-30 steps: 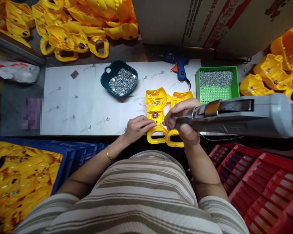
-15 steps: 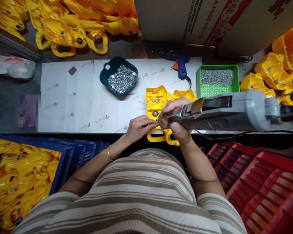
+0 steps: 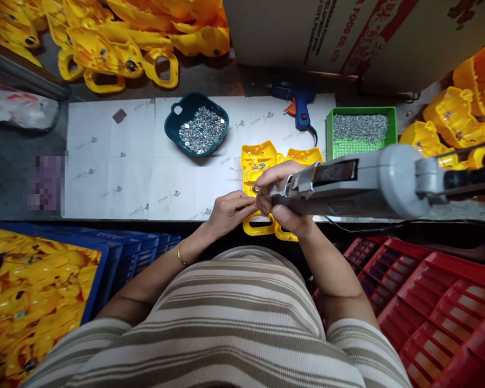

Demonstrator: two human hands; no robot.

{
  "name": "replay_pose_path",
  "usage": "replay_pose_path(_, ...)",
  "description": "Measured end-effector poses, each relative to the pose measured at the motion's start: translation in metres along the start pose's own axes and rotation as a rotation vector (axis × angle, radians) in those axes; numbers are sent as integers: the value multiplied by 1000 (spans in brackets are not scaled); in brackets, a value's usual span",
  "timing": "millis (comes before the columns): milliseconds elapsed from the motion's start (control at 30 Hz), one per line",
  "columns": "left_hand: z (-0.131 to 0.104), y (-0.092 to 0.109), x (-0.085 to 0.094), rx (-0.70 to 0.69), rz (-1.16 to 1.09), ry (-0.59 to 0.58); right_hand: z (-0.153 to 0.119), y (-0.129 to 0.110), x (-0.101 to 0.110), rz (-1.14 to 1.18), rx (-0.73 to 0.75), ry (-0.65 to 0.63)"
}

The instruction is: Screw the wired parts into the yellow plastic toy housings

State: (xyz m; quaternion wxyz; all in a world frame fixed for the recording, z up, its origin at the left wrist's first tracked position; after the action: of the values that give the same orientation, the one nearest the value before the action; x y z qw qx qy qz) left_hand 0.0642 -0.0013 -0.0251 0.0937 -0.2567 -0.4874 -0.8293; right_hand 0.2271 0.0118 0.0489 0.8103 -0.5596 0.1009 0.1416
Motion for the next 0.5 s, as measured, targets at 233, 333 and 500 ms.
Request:
replay_pose_path(233, -9, -10, 5, 197, 345, 165, 13, 13, 5, 50, 150, 5)
replay_pose_path(333, -14, -13, -5, 305, 407, 74, 19, 27, 2, 74, 209, -8)
replay_pose_path(500, -16, -8, -12, 378, 428, -26, 18, 44, -2, 36, 170, 43)
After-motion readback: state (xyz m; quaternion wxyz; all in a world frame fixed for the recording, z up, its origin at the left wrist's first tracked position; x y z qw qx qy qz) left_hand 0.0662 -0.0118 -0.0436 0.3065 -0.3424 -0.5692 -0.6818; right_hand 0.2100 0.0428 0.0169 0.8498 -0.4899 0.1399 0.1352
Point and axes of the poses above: each hand's wrist, its own z-axis towards the middle knuckle, its own x-axis out of the back of the hand, y = z × x, the point moved 2 cm from there along z, towards the middle knuckle, and after that the axes turned 8 degrees about y, right-handed, at the moved point
